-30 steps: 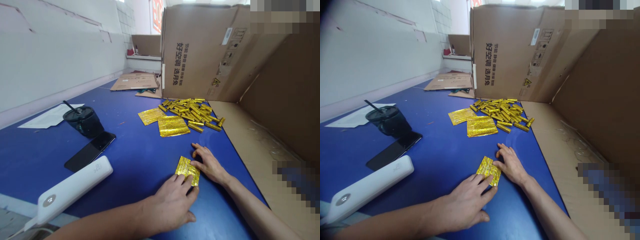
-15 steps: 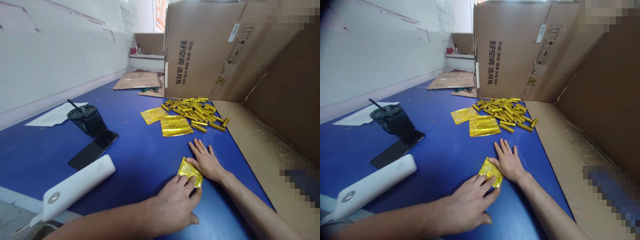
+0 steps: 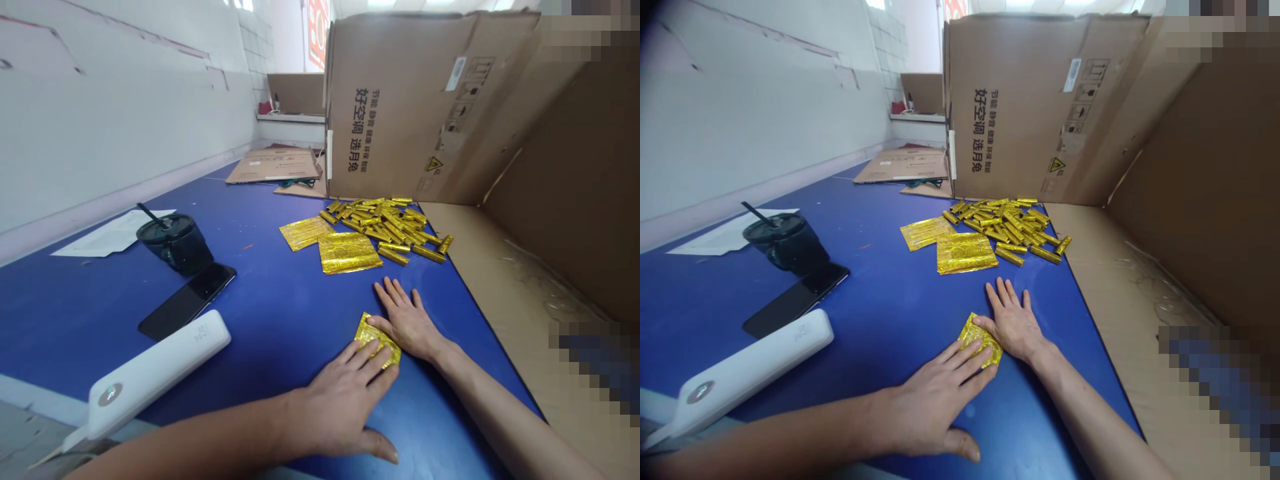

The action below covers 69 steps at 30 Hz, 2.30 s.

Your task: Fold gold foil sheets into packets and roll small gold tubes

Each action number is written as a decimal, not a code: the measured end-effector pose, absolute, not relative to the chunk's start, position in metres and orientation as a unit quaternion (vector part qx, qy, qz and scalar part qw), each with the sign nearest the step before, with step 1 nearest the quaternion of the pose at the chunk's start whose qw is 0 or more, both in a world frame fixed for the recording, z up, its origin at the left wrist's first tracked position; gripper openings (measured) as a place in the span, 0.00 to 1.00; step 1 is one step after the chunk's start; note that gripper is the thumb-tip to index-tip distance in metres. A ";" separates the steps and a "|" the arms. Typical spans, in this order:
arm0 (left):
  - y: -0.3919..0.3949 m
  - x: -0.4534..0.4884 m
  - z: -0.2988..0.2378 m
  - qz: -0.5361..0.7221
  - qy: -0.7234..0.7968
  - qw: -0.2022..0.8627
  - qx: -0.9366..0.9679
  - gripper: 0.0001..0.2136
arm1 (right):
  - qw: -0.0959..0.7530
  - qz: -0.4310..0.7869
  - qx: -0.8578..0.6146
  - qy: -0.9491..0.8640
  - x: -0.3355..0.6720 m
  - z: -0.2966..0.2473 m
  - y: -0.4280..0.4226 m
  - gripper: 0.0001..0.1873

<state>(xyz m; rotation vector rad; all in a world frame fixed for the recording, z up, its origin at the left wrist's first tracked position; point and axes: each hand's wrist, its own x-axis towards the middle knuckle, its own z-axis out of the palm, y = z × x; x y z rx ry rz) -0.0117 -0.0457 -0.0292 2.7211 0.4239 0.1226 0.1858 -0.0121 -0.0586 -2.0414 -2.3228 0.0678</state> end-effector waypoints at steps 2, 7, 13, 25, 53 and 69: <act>-0.045 -0.013 -0.030 0.033 0.141 0.209 0.967 0.37 | 0.028 0.019 -0.660 -0.751 0.187 -0.059 -0.012 0.39; -0.049 -0.016 -0.030 0.030 0.143 0.217 0.965 0.38 | 0.035 0.018 -0.664 -0.747 0.189 -0.059 -0.009 0.43; -0.053 -0.015 -0.025 0.031 0.153 0.206 0.966 0.38 | 0.063 0.024 -0.680 -0.730 0.191 -0.054 -0.007 0.46; -0.058 -0.013 -0.024 0.032 0.164 0.176 0.970 0.38 | 0.058 0.020 -0.667 -0.742 0.189 -0.062 -0.007 0.44; -0.016 -0.003 -0.029 0.078 0.170 0.094 0.978 0.05 | 0.140 -0.015 -0.517 -0.845 0.172 -0.032 -0.099 0.12; -0.015 0.001 -0.033 0.109 0.178 0.055 0.976 0.07 | 0.178 0.032 -0.527 -0.830 0.175 -0.035 -0.098 0.12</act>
